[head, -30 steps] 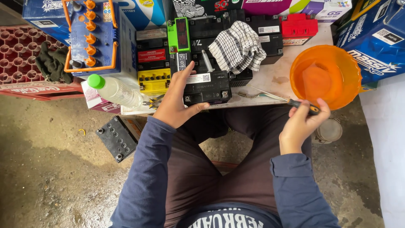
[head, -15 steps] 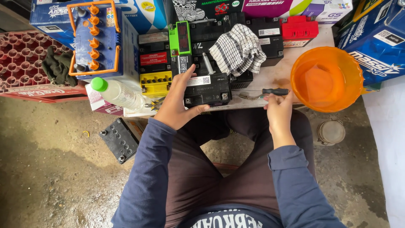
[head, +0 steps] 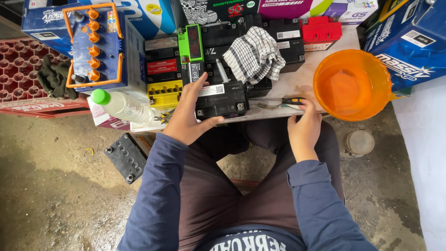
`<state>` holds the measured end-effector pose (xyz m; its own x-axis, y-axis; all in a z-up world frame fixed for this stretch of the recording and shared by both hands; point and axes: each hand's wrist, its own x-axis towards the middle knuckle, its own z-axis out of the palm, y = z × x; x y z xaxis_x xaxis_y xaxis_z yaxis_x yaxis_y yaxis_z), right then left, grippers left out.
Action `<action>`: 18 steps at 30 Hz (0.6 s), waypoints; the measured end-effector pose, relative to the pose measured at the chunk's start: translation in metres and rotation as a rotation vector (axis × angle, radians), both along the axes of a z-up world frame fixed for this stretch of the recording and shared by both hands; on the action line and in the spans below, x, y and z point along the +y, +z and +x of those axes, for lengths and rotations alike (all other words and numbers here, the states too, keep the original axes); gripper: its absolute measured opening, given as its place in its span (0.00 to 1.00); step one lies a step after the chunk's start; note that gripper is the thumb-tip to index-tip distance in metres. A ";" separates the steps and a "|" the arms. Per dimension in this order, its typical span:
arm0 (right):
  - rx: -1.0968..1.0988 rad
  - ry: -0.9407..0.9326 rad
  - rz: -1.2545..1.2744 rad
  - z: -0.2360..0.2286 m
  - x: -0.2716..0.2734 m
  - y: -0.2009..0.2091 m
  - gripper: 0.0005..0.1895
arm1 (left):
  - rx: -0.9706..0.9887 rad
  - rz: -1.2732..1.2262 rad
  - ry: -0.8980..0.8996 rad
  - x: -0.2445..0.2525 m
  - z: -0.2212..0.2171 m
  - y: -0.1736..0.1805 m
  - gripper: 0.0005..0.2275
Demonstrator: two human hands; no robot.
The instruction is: Repairing or maintaining a small lead-acid battery using a screwdriver
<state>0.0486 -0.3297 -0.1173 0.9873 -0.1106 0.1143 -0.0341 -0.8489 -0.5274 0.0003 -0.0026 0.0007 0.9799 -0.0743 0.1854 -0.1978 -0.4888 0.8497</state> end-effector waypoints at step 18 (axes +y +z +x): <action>-0.350 0.172 -0.275 0.017 -0.021 -0.054 0.10 | 0.013 0.005 -0.004 0.002 -0.001 -0.002 0.48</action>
<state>0.0657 -0.3503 -0.1708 0.8857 0.1319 0.4452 0.2587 -0.9364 -0.2372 -0.0005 -0.0010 -0.0009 0.9818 -0.0791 0.1725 -0.1889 -0.4921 0.8498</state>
